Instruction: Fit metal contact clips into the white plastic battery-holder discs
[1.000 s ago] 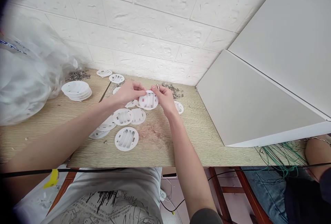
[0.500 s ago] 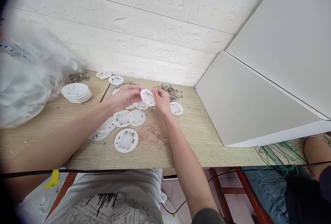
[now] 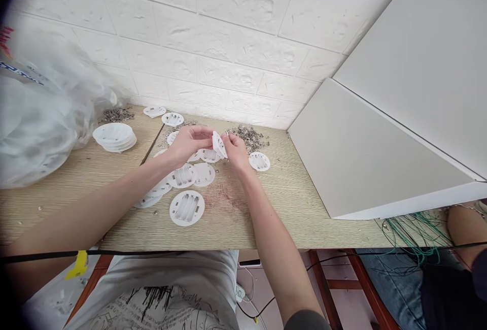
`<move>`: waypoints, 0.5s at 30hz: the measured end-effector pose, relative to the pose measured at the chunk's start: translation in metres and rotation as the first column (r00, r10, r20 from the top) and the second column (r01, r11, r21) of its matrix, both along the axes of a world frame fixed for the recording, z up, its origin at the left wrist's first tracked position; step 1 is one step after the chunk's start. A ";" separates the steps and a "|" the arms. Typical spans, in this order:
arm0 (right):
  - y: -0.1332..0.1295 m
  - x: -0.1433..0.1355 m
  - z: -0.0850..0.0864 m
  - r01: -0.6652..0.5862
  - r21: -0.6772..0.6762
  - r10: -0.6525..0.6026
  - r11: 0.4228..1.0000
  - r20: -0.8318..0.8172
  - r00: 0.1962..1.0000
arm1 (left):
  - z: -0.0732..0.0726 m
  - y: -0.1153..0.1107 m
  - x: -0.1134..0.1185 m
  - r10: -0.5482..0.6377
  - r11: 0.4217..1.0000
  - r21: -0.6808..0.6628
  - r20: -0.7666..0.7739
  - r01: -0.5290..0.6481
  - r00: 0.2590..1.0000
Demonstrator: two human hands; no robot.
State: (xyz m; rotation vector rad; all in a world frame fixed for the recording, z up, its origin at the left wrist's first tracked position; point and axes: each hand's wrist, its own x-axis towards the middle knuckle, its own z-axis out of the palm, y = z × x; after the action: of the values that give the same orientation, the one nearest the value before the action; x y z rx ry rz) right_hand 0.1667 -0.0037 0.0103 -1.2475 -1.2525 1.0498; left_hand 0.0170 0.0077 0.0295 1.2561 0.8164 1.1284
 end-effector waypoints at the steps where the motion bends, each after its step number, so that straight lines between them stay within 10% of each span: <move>1: 0.000 0.000 0.001 0.007 -0.018 -0.007 1.000 -0.022 1.000 | 0.000 0.000 0.000 -0.006 1.000 0.010 -0.005 0.006 1.000; 15: -0.003 -0.002 0.005 -0.048 -0.078 0.035 0.996 -0.159 0.987 | -0.001 0.001 0.000 0.096 0.983 0.163 -0.099 -0.079 0.990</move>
State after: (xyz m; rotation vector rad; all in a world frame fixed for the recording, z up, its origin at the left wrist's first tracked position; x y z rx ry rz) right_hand 0.1648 -0.0066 0.0153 -1.1796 -1.1284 1.2164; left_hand 0.0171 0.0085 0.0289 1.4339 0.8825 1.2250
